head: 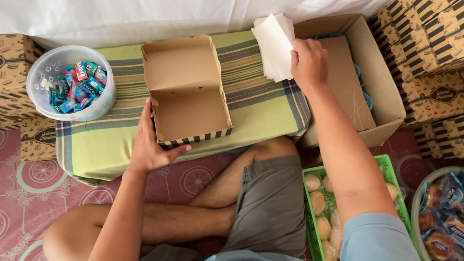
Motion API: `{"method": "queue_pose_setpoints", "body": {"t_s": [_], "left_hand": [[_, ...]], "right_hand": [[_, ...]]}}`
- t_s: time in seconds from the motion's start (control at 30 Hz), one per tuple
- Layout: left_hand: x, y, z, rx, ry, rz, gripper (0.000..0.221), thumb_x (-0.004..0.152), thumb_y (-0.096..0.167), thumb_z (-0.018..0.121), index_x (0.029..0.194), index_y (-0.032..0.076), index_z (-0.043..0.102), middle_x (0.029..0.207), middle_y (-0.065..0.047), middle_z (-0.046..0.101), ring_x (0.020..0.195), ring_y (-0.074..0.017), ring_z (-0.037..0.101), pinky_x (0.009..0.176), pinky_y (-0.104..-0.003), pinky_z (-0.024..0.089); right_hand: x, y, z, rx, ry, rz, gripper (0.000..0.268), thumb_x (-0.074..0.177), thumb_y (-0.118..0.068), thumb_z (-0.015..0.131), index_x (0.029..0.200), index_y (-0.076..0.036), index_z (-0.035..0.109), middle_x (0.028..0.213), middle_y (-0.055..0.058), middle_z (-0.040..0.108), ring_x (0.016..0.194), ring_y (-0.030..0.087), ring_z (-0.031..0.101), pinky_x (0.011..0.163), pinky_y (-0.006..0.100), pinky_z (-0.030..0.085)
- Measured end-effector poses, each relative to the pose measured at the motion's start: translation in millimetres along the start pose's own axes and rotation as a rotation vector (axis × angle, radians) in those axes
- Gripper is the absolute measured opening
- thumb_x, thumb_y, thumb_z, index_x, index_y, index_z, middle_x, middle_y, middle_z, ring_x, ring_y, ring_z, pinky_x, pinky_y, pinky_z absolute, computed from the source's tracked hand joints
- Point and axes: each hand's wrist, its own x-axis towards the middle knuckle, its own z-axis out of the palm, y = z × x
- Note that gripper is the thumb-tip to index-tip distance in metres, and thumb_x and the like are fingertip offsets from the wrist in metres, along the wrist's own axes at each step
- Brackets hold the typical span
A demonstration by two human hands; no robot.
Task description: Assembling cardboard snack boxes by folding them and filling them with paper liners and snack packets.
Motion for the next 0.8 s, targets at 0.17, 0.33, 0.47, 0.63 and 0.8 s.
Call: {"method": "queue_pose_setpoints", "body": {"t_s": [0.17,0.33,0.47,0.63,0.8], "left_hand": [[0.0,6.7,-3.1,-0.024,0.018,0.033,0.153,0.050,0.051,0.103,0.164,-0.001,0.015,0.159,-0.032,0.030,0.144,-0.0541,0.037,0.115,-0.063,0.037],[0.3,22.7,-12.6,0.019,-0.013,0.126,0.131,0.066,0.042,0.091,0.160,-0.005,0.014,0.160,-0.032,0.034,0.144,-0.0466,0.045,0.116,-0.051,0.041],[-0.8,18.3,-14.7,-0.168,-0.058,0.144,0.109,0.086,0.053,0.065,0.163,0.001,0.009,0.166,-0.030,0.024,0.152,-0.0459,0.032,0.122,-0.055,0.030],[-11.9,22.8,-10.6,-0.262,0.442,0.146,0.067,0.102,0.039,0.046,0.154,-0.001,0.033,0.153,-0.022,0.041,0.139,-0.0362,0.045,0.114,-0.051,0.038],[-23.0,114.2,5.3,-0.212,0.518,0.310,0.058,0.085,0.017,0.082,0.134,-0.002,0.057,0.126,-0.016,0.059,0.113,-0.0329,0.059,0.102,-0.041,0.046]], "right_hand": [[1.8,3.7,6.6,0.384,0.069,0.180,0.009,0.095,-0.006,0.070,0.103,-0.008,0.068,0.085,0.008,0.058,0.081,0.033,0.064,0.071,0.042,0.055],[11.2,-1.8,-10.8,0.874,-0.079,0.573,0.015,0.102,-0.009,0.059,0.116,-0.002,0.061,0.100,0.008,0.064,0.090,0.016,0.058,0.080,0.030,0.052],[10.3,-6.5,-21.3,1.145,-0.038,0.688,0.019,0.102,-0.010,0.060,0.119,-0.002,0.062,0.102,0.006,0.062,0.091,0.012,0.056,0.082,0.024,0.050],[12.4,-37.1,-81.0,1.241,-0.066,0.580,0.019,0.103,-0.006,0.058,0.121,-0.001,0.058,0.104,0.007,0.059,0.094,0.012,0.054,0.086,0.026,0.048],[-10.0,-78.6,-138.5,1.381,-0.054,0.532,0.024,0.103,-0.019,0.067,0.122,-0.006,0.064,0.092,0.004,0.065,0.083,0.011,0.068,0.073,0.026,0.059]]}}
